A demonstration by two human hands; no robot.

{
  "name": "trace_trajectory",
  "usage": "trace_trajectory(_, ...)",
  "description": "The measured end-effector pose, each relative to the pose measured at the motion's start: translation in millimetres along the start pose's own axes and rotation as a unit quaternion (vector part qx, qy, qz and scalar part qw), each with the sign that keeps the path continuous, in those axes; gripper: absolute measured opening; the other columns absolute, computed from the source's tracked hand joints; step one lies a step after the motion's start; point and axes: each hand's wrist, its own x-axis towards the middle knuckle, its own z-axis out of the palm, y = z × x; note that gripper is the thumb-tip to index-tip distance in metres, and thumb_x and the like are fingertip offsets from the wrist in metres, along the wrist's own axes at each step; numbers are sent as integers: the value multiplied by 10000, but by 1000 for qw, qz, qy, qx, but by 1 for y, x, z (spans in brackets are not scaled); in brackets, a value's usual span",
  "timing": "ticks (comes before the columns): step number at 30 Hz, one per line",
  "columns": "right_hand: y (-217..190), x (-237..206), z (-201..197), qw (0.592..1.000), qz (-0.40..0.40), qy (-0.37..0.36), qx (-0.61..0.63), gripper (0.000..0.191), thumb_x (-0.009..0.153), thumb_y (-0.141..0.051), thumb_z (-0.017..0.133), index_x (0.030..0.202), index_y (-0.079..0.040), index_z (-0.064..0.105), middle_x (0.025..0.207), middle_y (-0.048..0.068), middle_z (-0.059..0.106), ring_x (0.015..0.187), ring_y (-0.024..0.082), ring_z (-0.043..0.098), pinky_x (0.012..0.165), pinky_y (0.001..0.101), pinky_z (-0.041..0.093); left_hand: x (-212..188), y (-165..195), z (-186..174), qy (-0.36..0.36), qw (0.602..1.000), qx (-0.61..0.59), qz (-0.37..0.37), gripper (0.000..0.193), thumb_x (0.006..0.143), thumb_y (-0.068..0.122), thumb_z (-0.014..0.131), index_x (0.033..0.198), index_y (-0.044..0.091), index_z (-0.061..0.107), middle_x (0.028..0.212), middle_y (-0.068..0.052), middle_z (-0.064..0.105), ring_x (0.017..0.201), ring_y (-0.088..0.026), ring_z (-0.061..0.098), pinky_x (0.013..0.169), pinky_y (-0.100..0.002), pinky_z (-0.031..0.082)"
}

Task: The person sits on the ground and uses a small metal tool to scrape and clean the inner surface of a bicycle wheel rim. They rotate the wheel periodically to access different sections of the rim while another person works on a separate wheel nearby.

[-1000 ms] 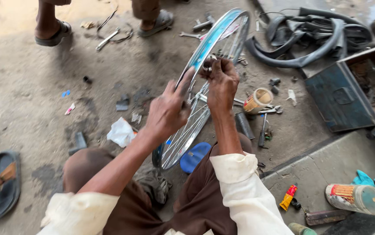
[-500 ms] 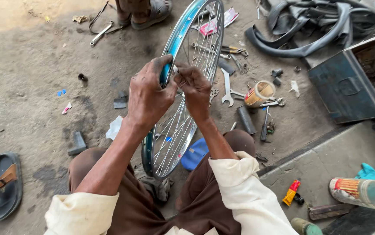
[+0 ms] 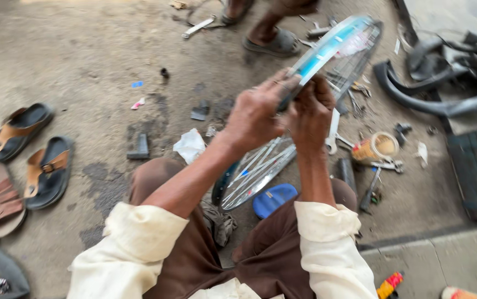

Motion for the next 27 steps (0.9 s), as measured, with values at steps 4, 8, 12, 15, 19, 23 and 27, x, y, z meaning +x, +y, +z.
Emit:
trace_trajectory(4, 0, -4, 2, 1000, -16, -5, 7, 130, 1085, -24, 579, 1205, -9, 627, 1029, 14, 631, 932, 67, 573, 886, 210, 506, 1, -3, 1, 0, 1000, -14, -8, 452, 928, 201, 716, 1355, 75, 636, 1410, -232, 621, 1068, -351, 741, 933, -413, 627)
trace_trajectory(8, 2, -10, 6, 999, -49, -22, -2, 116, 1107, 50, 564, 1180, -16, 624, 987, -3, 557, 874, 53, 507, 817, 196, 451, 0, -8, 6, 15, 1000, 17, -2, 403, 980, 294, 712, 1343, 127, 657, 1433, -184, 621, 1044, -342, 750, 883, -416, 629)
trace_trajectory(12, 7, -20, 17, 998, -68, -6, 1, 149, 1064, 86, 546, 1138, -35, 590, 1038, 8, 564, 979, 79, 553, 934, 230, 501, -10, -14, 11, 0, 999, 33, -9, 499, 909, 356, 703, 1353, 135, 650, 1451, -181, 603, 1009, -354, 741, 824, -426, 627)
trace_trajectory(15, 3, -29, 23, 998, -69, 10, 7, 147, 1043, 69, 534, 1138, -35, 577, 1094, 36, 597, 1038, 103, 604, 978, 245, 547, -12, -18, 15, 3, 1000, 16, 2, 518, 903, 414, 701, 1343, 147, 648, 1451, -165, 612, 1031, -345, 745, 833, -420, 632)
trace_trajectory(19, -5, -26, 25, 995, -84, -48, -34, 212, 1069, 105, 580, 1251, -4, 598, 1152, 69, 633, 1010, 107, 626, 901, 199, 565, 6, -21, 23, 9, 999, 31, 6, 479, 944, 429, 697, 1323, 138, 667, 1424, -169, 621, 1040, -297, 755, 820, -377, 637)
trace_trajectory(23, -18, -14, 20, 995, -77, 19, -62, 170, 1024, 90, 616, 1188, 48, 610, 1165, 154, 688, 1029, 194, 673, 917, 258, 617, 12, -12, 35, -53, 997, 51, 16, 549, 963, 304, 629, 1465, 99, 537, 1446, -244, 583, 788, -225, 756, 582, -309, 605)
trace_trajectory(27, -36, -15, 15, 993, -64, 99, 23, 118, 1000, 38, 622, 1118, 35, 631, 1113, 163, 689, 1052, 239, 712, 928, 309, 656, -11, 4, 47, -79, 995, 58, 22, 742, 848, 89, 591, 1556, 62, 369, 1498, -391, 455, 600, -214, 711, 387, -275, 563)
